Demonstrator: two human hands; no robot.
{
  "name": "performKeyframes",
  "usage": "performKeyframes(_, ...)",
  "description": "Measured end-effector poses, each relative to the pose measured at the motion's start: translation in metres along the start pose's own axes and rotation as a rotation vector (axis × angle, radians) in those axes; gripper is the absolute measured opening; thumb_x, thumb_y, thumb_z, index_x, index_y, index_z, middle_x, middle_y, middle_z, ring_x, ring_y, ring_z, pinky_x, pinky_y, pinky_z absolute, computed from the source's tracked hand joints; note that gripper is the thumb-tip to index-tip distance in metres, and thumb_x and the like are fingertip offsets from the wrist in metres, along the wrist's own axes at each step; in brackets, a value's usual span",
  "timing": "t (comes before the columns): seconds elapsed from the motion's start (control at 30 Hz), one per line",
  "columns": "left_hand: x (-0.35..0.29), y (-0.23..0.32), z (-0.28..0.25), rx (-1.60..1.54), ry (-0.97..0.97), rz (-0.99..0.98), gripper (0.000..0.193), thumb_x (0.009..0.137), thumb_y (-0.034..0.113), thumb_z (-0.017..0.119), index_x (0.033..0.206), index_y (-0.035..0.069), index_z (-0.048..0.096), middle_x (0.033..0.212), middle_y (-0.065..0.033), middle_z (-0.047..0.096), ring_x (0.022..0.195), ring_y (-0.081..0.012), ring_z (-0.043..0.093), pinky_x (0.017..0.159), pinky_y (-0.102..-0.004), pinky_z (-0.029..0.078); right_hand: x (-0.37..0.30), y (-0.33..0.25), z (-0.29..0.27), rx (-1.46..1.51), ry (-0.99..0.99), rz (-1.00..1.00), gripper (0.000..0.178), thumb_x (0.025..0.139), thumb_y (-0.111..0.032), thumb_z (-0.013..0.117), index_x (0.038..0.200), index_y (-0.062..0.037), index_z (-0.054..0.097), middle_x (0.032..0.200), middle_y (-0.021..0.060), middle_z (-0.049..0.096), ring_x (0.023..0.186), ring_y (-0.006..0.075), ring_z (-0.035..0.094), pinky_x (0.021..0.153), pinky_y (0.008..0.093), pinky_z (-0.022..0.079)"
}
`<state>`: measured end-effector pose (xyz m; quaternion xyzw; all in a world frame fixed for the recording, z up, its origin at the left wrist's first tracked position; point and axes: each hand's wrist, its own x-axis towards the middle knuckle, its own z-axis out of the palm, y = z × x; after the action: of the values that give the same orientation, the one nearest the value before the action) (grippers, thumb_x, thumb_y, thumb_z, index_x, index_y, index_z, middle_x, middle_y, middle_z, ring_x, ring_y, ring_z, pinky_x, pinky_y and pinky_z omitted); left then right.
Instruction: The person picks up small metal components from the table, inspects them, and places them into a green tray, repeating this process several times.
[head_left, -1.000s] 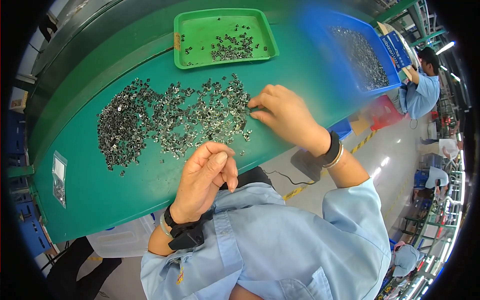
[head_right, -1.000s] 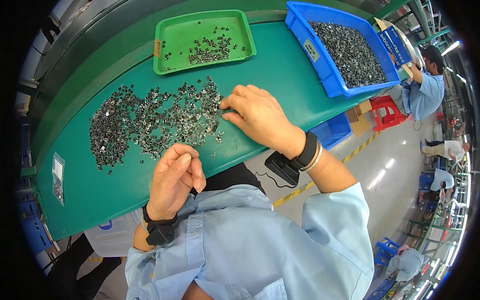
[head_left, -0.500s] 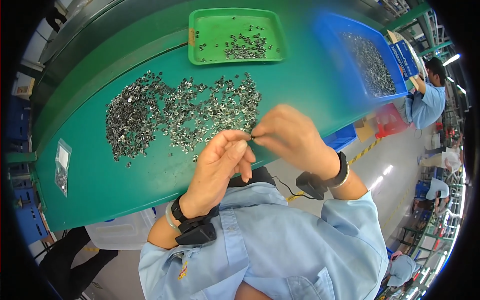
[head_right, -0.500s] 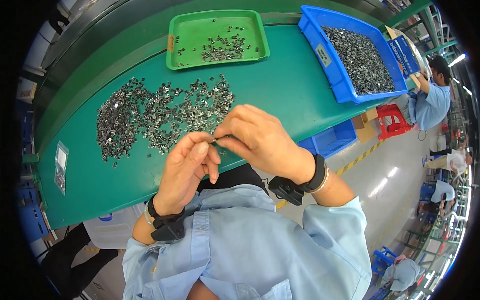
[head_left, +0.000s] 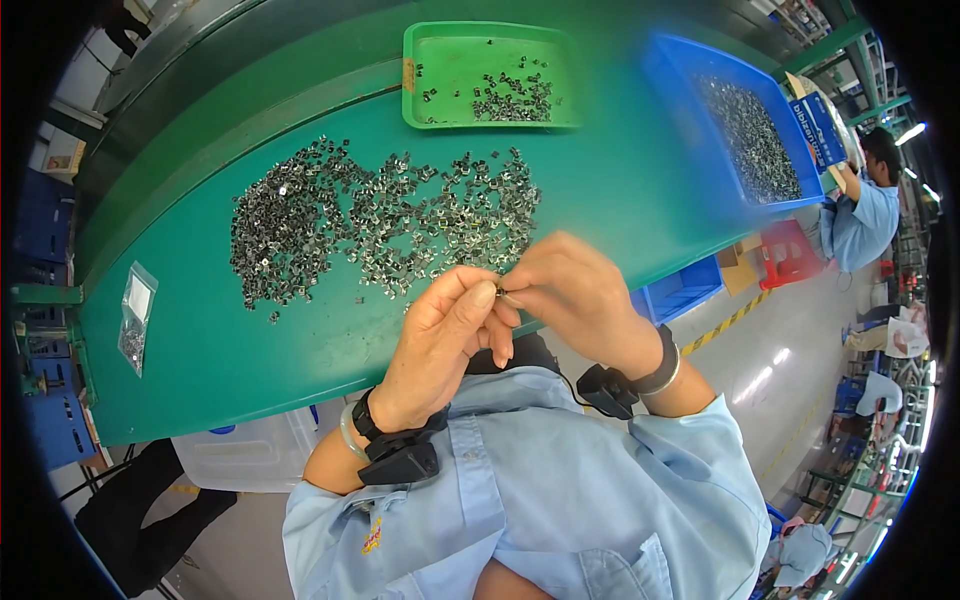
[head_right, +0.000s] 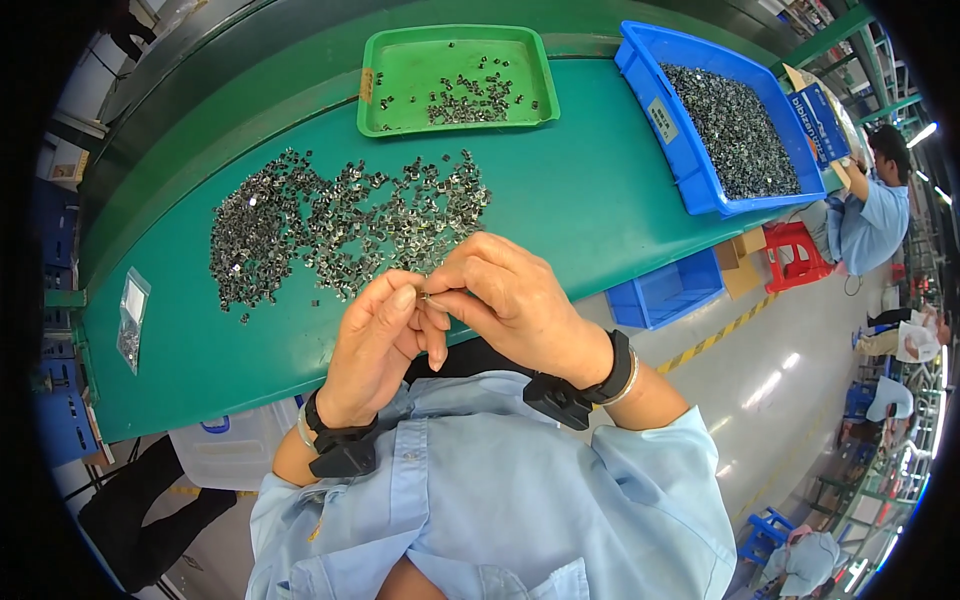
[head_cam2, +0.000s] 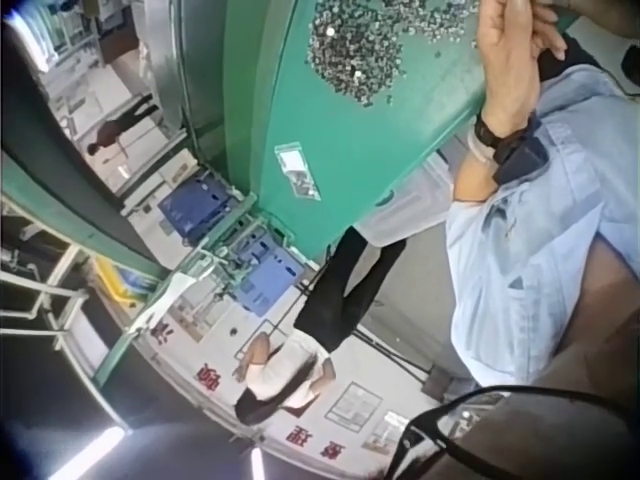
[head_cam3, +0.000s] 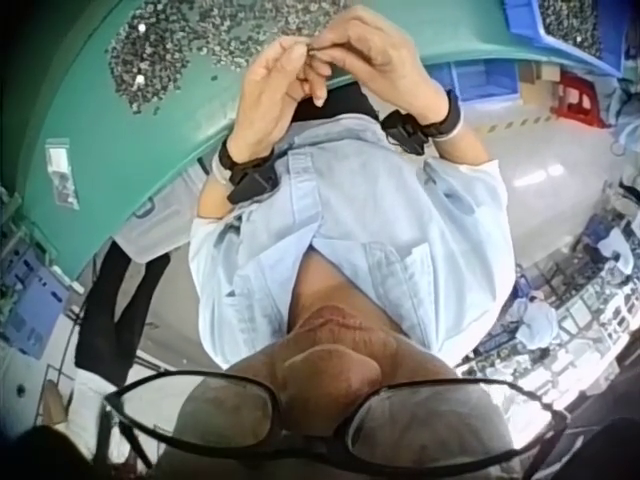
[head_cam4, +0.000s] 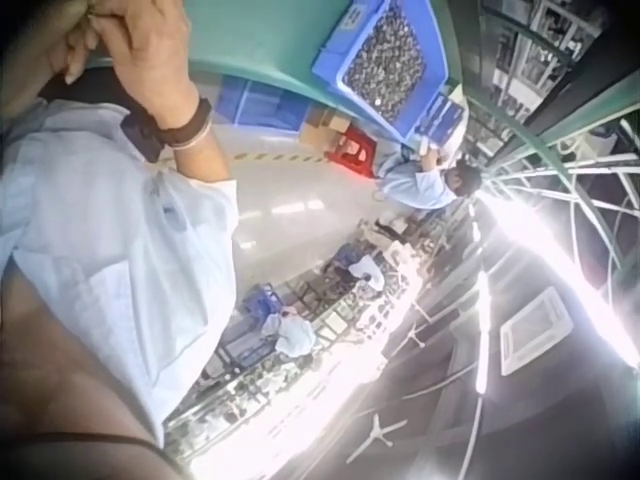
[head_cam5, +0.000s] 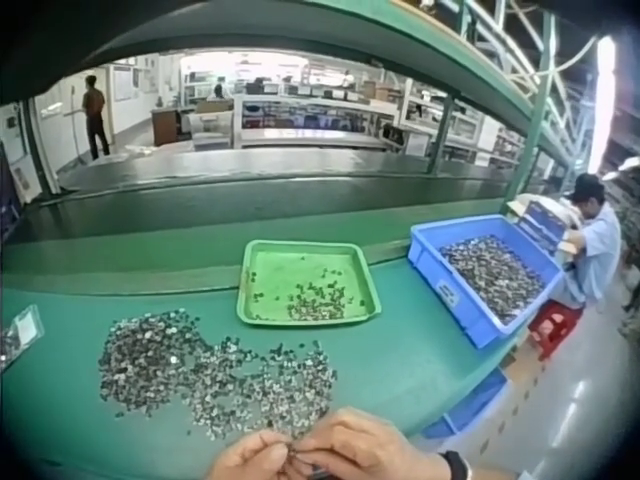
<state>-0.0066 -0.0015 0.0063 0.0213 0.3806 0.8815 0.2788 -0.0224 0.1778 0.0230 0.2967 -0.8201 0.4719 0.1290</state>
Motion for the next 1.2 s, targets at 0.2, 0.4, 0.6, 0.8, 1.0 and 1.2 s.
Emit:
performKeyframes(0.2,0.001,-0.005,-0.007,0.032,-0.015,0.036,0.017,0.096,0.018,0.050,0.102,0.003,0.051,0.085,-0.0076,0.061,0.065,-0.0131,0.057,0.057,-0.0263,0.047,-0.005,-0.005,0.007,-0.007,0.042,0.033,0.020,0.071,0.001,0.071,0.089,-0.0051,0.064,0.083,0.0069,0.061,0.077,0.0224,0.059,0.064,0.0318,0.048)
performKeyframes(0.4,-0.001,-0.007,-0.008,-0.053,-0.049,0.022,0.014,0.095,0.019,0.052,0.098,0.005,0.052,0.078,-0.0075,0.061,0.062,-0.0132,0.056,0.055,-0.0262,0.046,-0.011,-0.008,0.010,0.037,0.083,0.060,0.020,0.072,0.000,0.071,0.090,-0.0062,0.064,0.084,0.0066,0.061,0.078,0.0223,0.059,0.065,0.0316,0.048)
performKeyframes(0.6,-0.001,-0.011,-0.001,-0.124,-0.053,0.006,0.018,0.094,0.022,0.052,0.091,0.005,0.049,0.071,-0.0069,0.058,0.055,-0.0131,0.052,0.050,-0.0263,0.043,-0.017,-0.010,0.011,0.137,0.106,0.104,0.023,0.072,0.000,0.071,0.092,-0.0067,0.063,0.087,0.0063,0.060,0.079,0.0215,0.059,0.065,0.0313,0.048)
performKeyframes(0.8,0.000,-0.008,-0.004,-0.050,-0.064,-0.003,0.015,0.094,0.019,0.054,0.095,0.005,0.051,0.072,-0.0062,0.059,0.060,-0.0137,0.055,0.054,-0.0268,0.045,-0.018,-0.007,0.009,0.068,0.108,0.053,0.024,0.072,0.000,0.071,0.093,-0.0064,0.063,0.086,0.0067,0.060,0.079,0.0217,0.059,0.066,0.0309,0.048)
performKeyframes(1.0,-0.003,-0.003,0.004,0.014,-0.025,-0.002,0.017,0.094,0.021,0.054,0.094,0.005,0.049,0.073,-0.0068,0.058,0.058,-0.0150,0.054,0.054,-0.0286,0.045,-0.019,-0.002,0.010,0.060,0.125,-0.015,0.018,0.075,-0.001,0.069,0.091,-0.0050,0.062,0.085,0.0075,0.060,0.076,0.0211,0.060,0.062,0.0298,0.048)
performKeyframes(1.2,-0.003,-0.008,0.004,-0.171,-0.077,-0.026,0.018,0.094,0.024,0.053,0.093,0.006,0.047,0.072,-0.0070,0.057,0.056,-0.0167,0.053,0.051,-0.0297,0.042,-0.018,-0.006,0.010,0.171,0.128,0.020,0.017,0.075,-0.001,0.069,0.090,-0.0050,0.061,0.083,0.0078,0.060,0.075,0.0211,0.060,0.062,0.0300,0.048)
